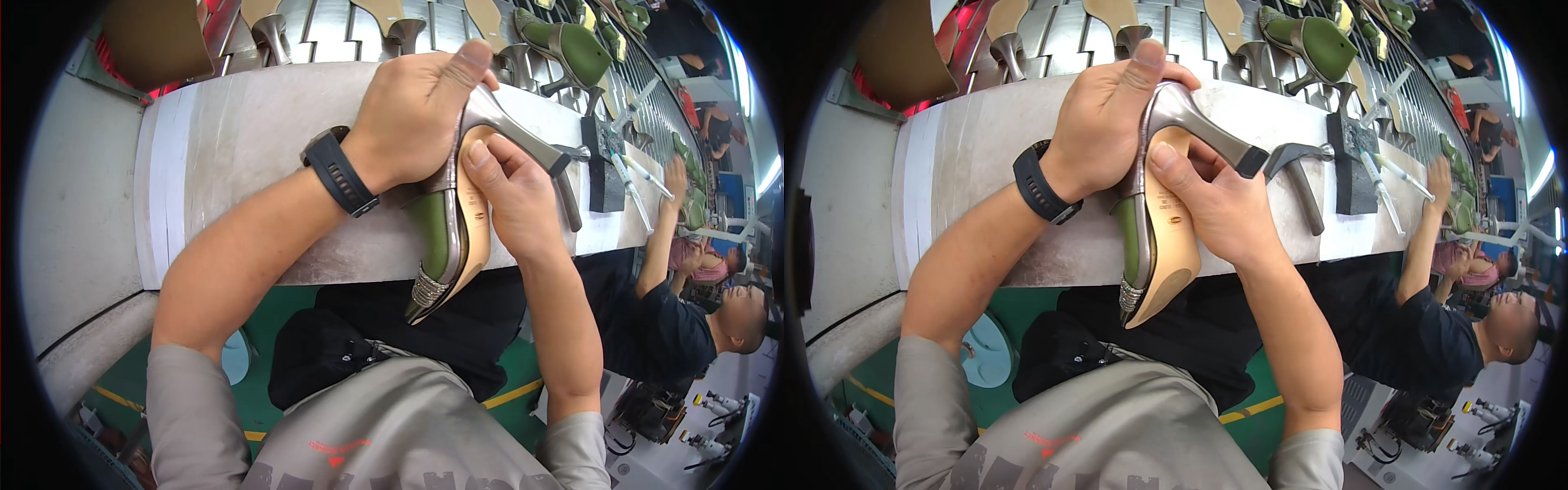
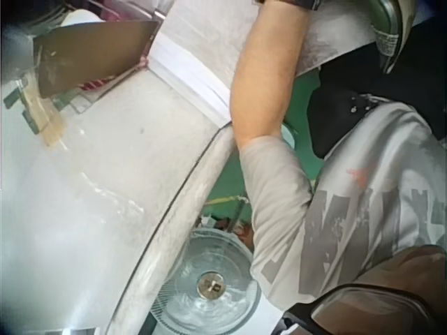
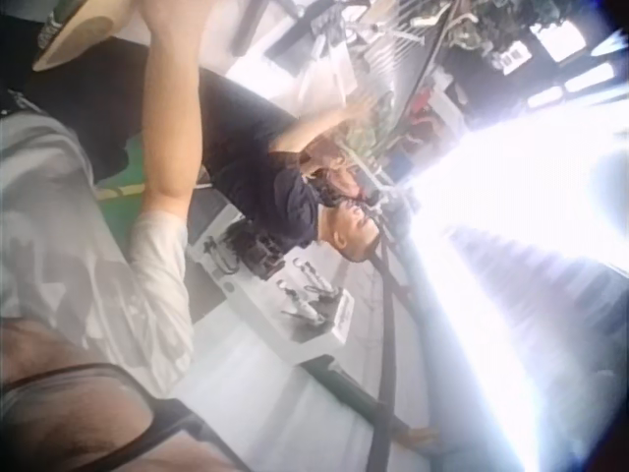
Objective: The person attaches outsoles to heeled shoes on shoe lasts by pressing the soles onto the shoe uppers by hand, hammering the edges with a hammer, applying adhesive with a syringe, and placing the shoes onto a conveyor belt.
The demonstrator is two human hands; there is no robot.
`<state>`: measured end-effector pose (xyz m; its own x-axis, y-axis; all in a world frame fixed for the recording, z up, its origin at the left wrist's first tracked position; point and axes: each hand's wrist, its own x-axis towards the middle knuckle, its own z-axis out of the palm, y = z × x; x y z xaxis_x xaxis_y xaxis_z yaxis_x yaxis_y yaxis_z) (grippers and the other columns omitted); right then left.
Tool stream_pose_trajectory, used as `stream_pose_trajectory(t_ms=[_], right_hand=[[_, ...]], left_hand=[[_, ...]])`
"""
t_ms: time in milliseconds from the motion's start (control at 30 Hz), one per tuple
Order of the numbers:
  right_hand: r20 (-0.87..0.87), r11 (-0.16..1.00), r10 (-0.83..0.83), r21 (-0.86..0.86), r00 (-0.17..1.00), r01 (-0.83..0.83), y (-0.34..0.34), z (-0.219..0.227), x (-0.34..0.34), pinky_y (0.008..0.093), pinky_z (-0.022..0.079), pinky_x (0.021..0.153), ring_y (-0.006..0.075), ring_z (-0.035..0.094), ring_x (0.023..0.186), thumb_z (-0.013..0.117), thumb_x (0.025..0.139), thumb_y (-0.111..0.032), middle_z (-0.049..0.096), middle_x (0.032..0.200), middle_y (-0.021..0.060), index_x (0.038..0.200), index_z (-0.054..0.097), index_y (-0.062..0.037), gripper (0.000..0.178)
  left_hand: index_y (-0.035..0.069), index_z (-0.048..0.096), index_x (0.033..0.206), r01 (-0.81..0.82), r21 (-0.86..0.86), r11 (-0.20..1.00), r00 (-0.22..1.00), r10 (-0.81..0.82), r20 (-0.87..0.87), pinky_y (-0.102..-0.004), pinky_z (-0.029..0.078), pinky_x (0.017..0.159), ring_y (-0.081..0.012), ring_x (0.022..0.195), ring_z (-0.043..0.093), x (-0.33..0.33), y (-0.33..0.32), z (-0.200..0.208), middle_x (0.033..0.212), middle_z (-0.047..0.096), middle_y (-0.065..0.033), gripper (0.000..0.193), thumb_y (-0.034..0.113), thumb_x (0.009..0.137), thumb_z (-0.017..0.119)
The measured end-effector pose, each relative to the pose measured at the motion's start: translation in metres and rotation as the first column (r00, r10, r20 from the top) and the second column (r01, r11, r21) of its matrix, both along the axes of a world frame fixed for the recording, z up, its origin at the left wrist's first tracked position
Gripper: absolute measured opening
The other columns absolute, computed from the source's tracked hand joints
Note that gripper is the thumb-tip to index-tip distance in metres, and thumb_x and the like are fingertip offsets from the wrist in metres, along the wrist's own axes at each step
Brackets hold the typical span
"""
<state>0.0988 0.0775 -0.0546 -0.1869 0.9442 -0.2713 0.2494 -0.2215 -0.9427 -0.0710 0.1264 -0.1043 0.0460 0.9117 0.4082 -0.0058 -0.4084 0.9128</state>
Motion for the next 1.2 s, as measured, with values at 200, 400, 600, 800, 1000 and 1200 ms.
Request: stream_pose_trajectory(t_ms=[200, 400, 600, 800, 1000, 1200], right_hand=[[-0.241, 0.952, 0.254, -0.108, 0.937, -0.285, -0.022, 0.013, 0.023, 0.039, 0.046, 0.116, 0.0212, 0.062, 0.129, 0.086, 0.09, -0.033, 0.062, 0.141, 0.0145, 0.158, 0.038, 0.0092, 0.094], [-0.037, 0.975, 0.149, -0.163, 0.988, -0.153, -0.018, 0.019, 0.003, 0.0326, 0.058, 0.096, 0.0163, 0.069, 0.109, 0.087, 0.089, -0.027, 0.069, 0.124, 0.0132, 0.15, 0.048, 0.0103, 0.081], [0.104, 0.975, 0.172, 0.127, 0.98, -0.184, 0.01, 0.013, -0.023, 0.0281, 0.058, 0.078, 0.0095, 0.069, 0.09, 0.084, 0.093, -0.031, 0.074, 0.096, 0.0101, 0.109, 0.072, 0.0037, 0.04], [0.751, 0.572, -0.001, 0.542, 0.661, -0.615, -0.029, 0.027, 0.009, 0.0542, 0.045, 0.11, 0.0387, 0.061, 0.129, 0.093, 0.071, -0.046, 0.071, 0.13, 0.0201, 0.119, 0.074, -0.0014, 0.068], [0.776, 0.388, -0.226, 0.626, 0.589, -0.676, -0.047, -0.001, 0.026, 0.0554, 0.038, 0.117, 0.0333, 0.061, 0.133, 0.096, 0.058, -0.029, 0.069, 0.14, 0.0109, 0.126, 0.075, -0.0099, 0.074], [0.66, 0.318, -0.167, 0.739, 0.733, -0.593, -0.05, -0.027, 0.027, 0.0613, 0.033, 0.119, 0.0352, 0.058, 0.138, 0.094, 0.064, -0.019, 0.069, 0.14, 0.01, 0.107, 0.074, -0.0119, 0.048]], left_hand=[[-0.001, 0.078, 0.104, 0.009, -0.007, 1.0, 1.0, -0.009, 0.027, -0.0274, 0.052, 0.074, -0.0114, 0.081, 0.064, -0.001, 0.002, -0.001, 0.089, 0.074, -0.0063, 0.072, 0.058, 0.114, 0.038], [0.0, 0.078, 0.105, 0.012, -0.024, 1.0, 1.0, -0.012, 0.001, -0.026, 0.052, 0.073, -0.0095, 0.08, 0.064, -0.002, 0.0, 0.005, 0.088, 0.073, -0.0042, 0.071, 0.06, 0.112, 0.042], [0.0, 0.072, 0.114, 0.115, -0.001, 0.993, 0.984, -0.114, 0.139, -0.0246, 0.052, 0.083, -0.0076, 0.09, 0.062, -0.026, 0.0, -0.002, 0.102, 0.071, -0.0023, 0.053, 0.049, 0.112, 0.053], [-0.001, 0.062, 0.122, -0.186, 0.302, 0.935, 0.972, 0.221, -0.083, -0.0344, 0.052, 0.096, -0.0228, 0.108, 0.063, -0.09, -0.101, -0.029, 0.119, 0.061, -0.0123, 0.059, 0.045, 0.092, 0.082], [0.003, 0.067, 0.107, -0.114, 0.376, 0.92, 0.887, 0.265, -0.377, -0.0348, 0.054, 0.088, -0.0249, 0.102, 0.064, -0.084, -0.159, -0.034, 0.114, 0.064, -0.0147, 0.043, 0.027, 0.082, 0.093], [0.003, 0.069, 0.105, -0.038, 0.198, 0.98, 0.883, 0.125, -0.453, -0.0358, 0.053, 0.093, -0.0271, 0.106, 0.067, -0.063, -0.134, -0.006, 0.118, 0.069, -0.0158, 0.032, 0.011, 0.081, 0.089]])
